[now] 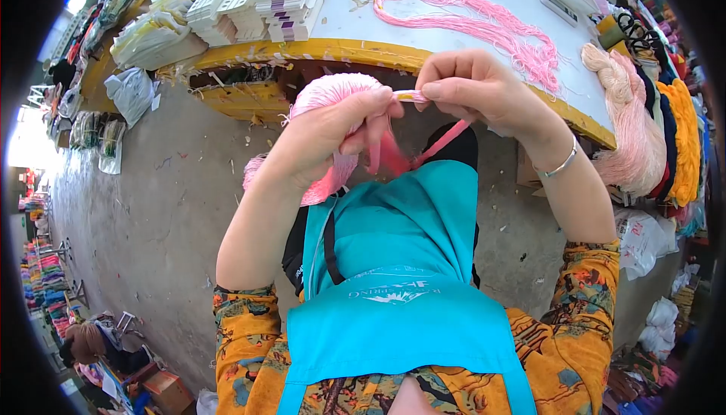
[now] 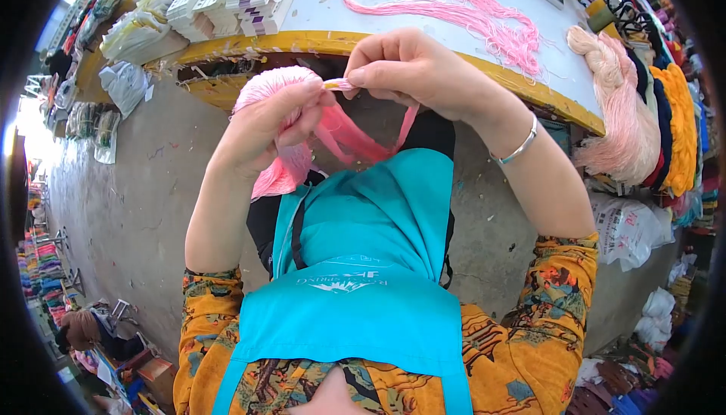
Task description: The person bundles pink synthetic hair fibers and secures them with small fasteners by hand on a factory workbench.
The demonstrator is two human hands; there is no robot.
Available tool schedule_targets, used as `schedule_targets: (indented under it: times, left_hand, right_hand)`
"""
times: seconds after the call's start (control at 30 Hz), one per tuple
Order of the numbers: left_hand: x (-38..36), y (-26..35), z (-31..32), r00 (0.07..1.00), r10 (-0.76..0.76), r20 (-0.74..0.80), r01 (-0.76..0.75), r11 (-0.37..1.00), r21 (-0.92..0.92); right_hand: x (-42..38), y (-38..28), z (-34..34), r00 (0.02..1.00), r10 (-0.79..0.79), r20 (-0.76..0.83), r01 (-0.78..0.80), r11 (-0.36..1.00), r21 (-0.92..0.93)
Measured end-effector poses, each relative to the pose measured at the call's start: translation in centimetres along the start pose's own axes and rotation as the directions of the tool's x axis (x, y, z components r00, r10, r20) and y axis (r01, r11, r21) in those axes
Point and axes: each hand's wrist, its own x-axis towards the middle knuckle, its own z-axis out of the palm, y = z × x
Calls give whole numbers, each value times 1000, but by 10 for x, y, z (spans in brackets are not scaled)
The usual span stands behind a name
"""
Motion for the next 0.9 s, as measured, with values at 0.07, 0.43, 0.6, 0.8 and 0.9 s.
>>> schedule_targets:
  times: [0.07, 0.43, 0.6, 0.8, 0.9]
  left_hand:
    - [2, -3, 9, 996, 66, -60, -65, 998, 22]
    - [-7, -19, 31, 949, 231, -215, -213, 971, 106]
    - [-3, -15, 34, 959, 181, -219, -139, 971, 193]
    - [-2, -24, 27, 966, 151, -209, -113, 976, 184]
    - [0, -26, 26, 971, 133, -199, -101, 982, 162]
  right_hand:
    - [-5, 12, 2, 999, 40, -5, -35, 929, 369]
    - [-21, 42, 35, 963, 51, -263, 81, 880, 468]
    - [-20, 44, 41, 914, -77, -398, 128, 986, 104]
    - [-18, 45, 45, 924, -75, -375, 94, 995, 34]
    - [-16, 44, 48, 909, -109, -403, 106, 994, -28]
